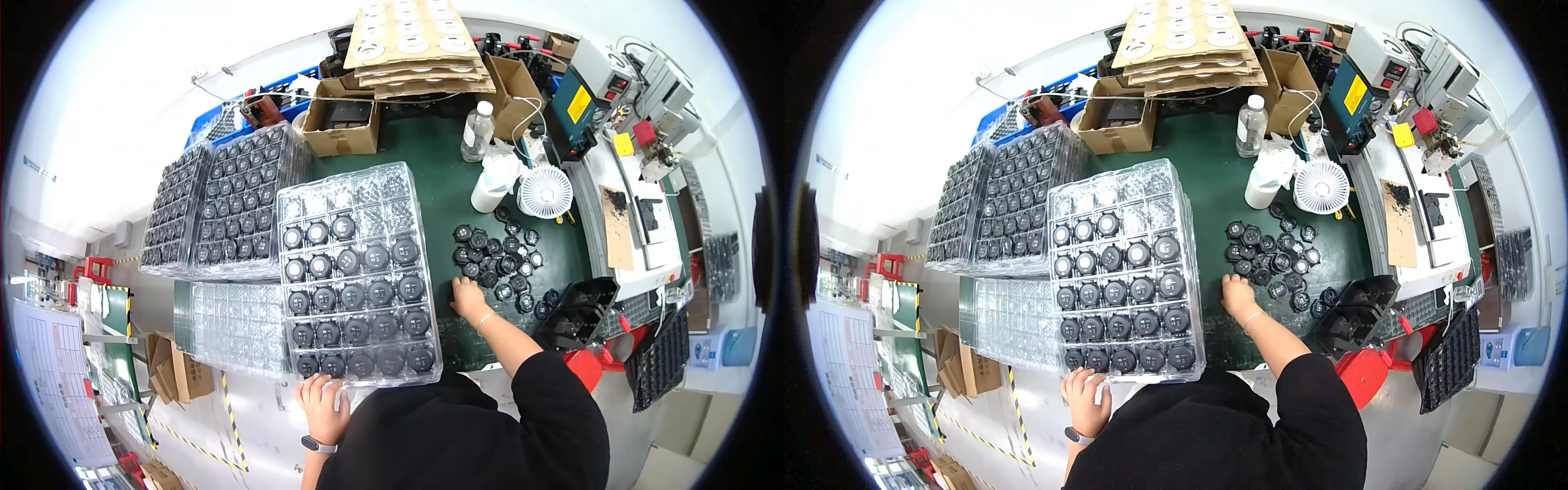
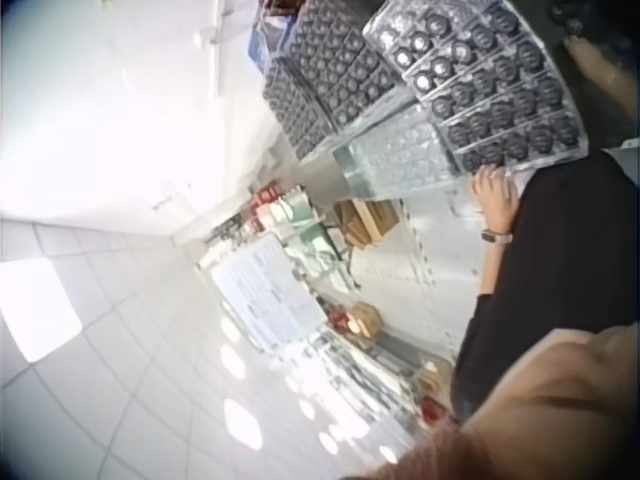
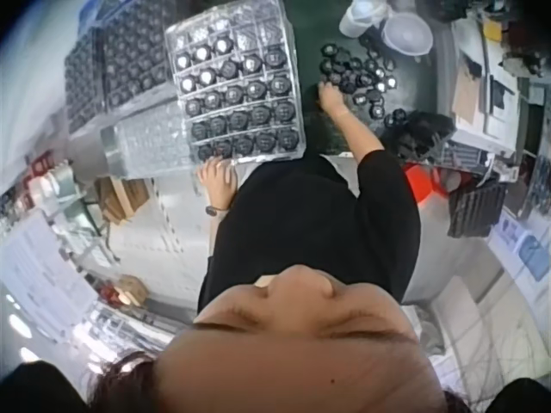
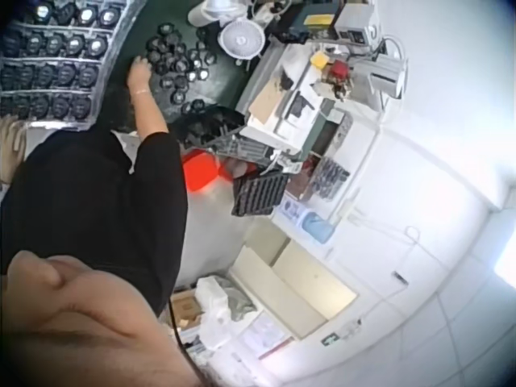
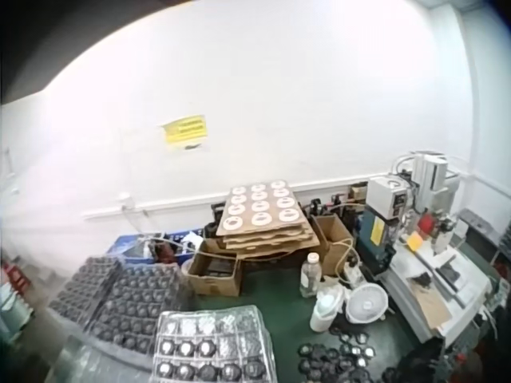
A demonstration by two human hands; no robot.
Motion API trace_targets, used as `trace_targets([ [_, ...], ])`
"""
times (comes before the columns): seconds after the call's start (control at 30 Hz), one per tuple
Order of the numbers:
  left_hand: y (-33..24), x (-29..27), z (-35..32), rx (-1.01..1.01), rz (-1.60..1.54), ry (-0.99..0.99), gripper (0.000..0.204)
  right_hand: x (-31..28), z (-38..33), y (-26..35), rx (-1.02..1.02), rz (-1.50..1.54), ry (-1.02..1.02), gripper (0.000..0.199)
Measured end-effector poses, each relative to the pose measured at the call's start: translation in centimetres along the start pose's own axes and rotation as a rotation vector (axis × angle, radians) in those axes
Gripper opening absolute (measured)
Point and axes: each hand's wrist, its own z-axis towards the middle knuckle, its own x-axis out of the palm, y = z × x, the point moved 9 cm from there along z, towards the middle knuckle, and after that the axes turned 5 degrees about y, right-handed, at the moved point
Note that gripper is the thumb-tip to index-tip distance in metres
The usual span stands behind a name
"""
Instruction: The person sorts black circular electronic components by hand, placing them into plastic grid trays.
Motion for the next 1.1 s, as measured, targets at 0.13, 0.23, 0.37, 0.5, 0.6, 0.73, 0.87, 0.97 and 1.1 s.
trace_targets([
  [0.13, 0.0, 0.0, 0.1, -0.014, 0.004, -0.006, 0.029, 0.3, 0.6, 0.2, -0.071, -0.025, 0.008, 0.054],
  [0.23, 0.3, 0.0, -0.1, -0.055, 0.013, 0.001, 0.029, -5.8, 2.9, -0.2, -0.05, 0.224, -0.208, 0.054],
  [0.37, 0.1, 0.4, -0.2, -0.082, 0.022, 0.018, 0.029, -11.6, 9.4, -3.9, 0.185, 0.225, -0.397, 0.045],
  [0.5, -0.1, 1.2, -0.4, -0.116, 0.029, 0.051, 0.028, -9.2, 15.3, -6.0, 0.232, -0.045, -0.227, 0.034],
  [0.6, 0.2, 1.5, -0.4, -0.155, 0.052, 0.063, 0.027, -6.7, 16.5, -2.8, -0.132, -0.162, -0.057, 0.035],
  [0.73, 0.9, 1.8, -0.9, -0.183, 0.043, 0.056, 0.027, -7.0, 13.7, 0.4, -0.664, -0.144, 0.127, 0.043],
  [0.87, 1.2, 1.6, 0.1, -0.186, 0.057, 0.076, 0.027, -11.4, 13.7, 0.1, -0.424, 0.1, -0.143, 0.049],
  [0.97, 0.7, 1.4, 1.3, -0.153, 0.043, 0.079, 0.027, -8.4, 13.4, -0.9, -0.089, 0.003, -0.17, 0.047],
  [1.1, 0.3, 0.8, 2.1, -0.118, 0.045, 0.086, 0.027, -4.0, 12.6, -1.1, 0.116, 0.004, -0.131, 0.06],
])
